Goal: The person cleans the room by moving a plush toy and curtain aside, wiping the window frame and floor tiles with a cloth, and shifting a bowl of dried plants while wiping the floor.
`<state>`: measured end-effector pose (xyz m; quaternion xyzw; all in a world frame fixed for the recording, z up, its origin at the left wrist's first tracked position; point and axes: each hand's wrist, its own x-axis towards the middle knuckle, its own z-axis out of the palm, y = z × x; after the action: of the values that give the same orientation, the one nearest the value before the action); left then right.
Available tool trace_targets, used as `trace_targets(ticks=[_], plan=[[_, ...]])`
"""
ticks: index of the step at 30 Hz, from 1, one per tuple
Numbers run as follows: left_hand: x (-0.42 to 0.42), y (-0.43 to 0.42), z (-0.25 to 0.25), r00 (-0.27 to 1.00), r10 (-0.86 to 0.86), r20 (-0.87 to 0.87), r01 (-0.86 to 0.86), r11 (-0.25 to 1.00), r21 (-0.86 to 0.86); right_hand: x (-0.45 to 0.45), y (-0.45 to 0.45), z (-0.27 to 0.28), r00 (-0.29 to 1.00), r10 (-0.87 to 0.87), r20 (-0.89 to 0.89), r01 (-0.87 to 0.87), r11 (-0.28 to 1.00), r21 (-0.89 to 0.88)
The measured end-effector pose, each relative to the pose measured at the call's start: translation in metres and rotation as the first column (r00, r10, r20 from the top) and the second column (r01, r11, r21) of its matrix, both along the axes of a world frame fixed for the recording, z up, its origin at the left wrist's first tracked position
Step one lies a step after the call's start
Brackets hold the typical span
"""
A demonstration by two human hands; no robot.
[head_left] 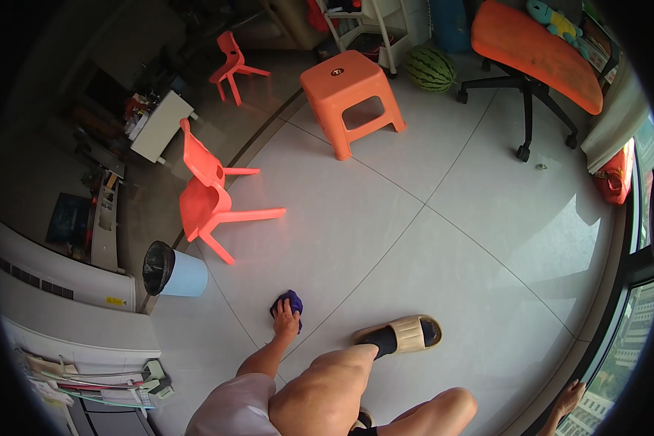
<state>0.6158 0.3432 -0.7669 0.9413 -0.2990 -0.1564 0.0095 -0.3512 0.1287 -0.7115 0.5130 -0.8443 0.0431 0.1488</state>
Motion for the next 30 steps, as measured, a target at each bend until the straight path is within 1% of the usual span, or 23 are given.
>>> trace_targets(ticks=[3, 6, 9, 12, 15, 18, 21, 23, 24, 25, 27, 28, 30], plan=[[0.0, -0.007, -0.004, 0.998, 0.021, 0.051, -0.021, 1.0, 0.01, -0.016, 0.0, -0.012, 0.998, 0.051, -0.041, -0.052, 0.998, -0.027], [0.008, -0.021, -0.007, 0.995, 0.083, 0.049, -0.086, 0.995, 0.059, -0.022, 0.0, -0.016, 0.996, 0.078, -0.051, -0.081, 0.995, -0.055], [0.024, -0.04, -0.013, 0.989, 0.123, 0.087, -0.126, 0.992, 0.028, -0.018, 0.001, -0.012, 0.998, 0.047, -0.046, -0.046, 0.998, 0.033], [0.043, -0.069, -0.017, 0.981, 0.166, 0.099, -0.17, 0.985, 0.029, -0.015, 0.002, -0.006, 0.995, 0.097, -0.021, -0.096, 0.995, 0.03], [0.067, -0.109, -0.024, 0.981, 0.155, 0.115, -0.155, 0.988, -0.007, -0.012, 0.0, -0.002, 0.999, -0.004, 0.033, 0.001, 0.994, 0.106], [0.088, -0.158, -0.029, 0.991, 0.112, 0.076, -0.106, 0.992, -0.071, -0.007, 0.0, 0.001, 0.999, -0.013, 0.049, 0.009, 0.997, 0.079], [0.089, -0.213, -0.027, 0.994, -0.037, 0.107, 0.047, 0.994, -0.101, -0.029, 0.002, -0.03, 0.987, 0.047, -0.154, -0.074, 0.982, -0.174], [0.081, -0.251, -0.022, 0.976, -0.205, 0.077, 0.213, 0.968, -0.133, -0.062, 0.003, -0.042, 0.896, 0.225, -0.383, -0.303, 0.94, -0.158], [0.075, -0.265, -0.019, 0.957, -0.282, 0.061, 0.288, 0.946, -0.147, -0.067, 0.006, -0.038, 0.893, 0.229, -0.387, -0.308, 0.938, -0.156], [0.073, -0.281, -0.019, 0.927, -0.368, 0.077, 0.375, 0.917, -0.139, -0.069, 0.003, -0.036, 0.875, 0.303, -0.377, -0.336, 0.942, -0.024], [0.072, -0.311, -0.017, 0.847, -0.521, 0.107, 0.532, 0.839, -0.118, -0.066, -0.008, -0.02, 0.959, 0.238, -0.153, -0.205, 0.957, 0.205], [0.071, -0.324, -0.013, 0.85, -0.522, 0.075, 0.527, 0.842, -0.112, -0.067, -0.009, -0.008, 0.982, 0.179, -0.051, -0.153, 0.93, 0.333], [0.075, -0.346, 0.003, 0.851, -0.525, 0.008, 0.523, 0.848, -0.089, -0.071, -0.001, 0.009, 0.993, 0.007, 0.121, -0.078, 0.804, 0.589]])
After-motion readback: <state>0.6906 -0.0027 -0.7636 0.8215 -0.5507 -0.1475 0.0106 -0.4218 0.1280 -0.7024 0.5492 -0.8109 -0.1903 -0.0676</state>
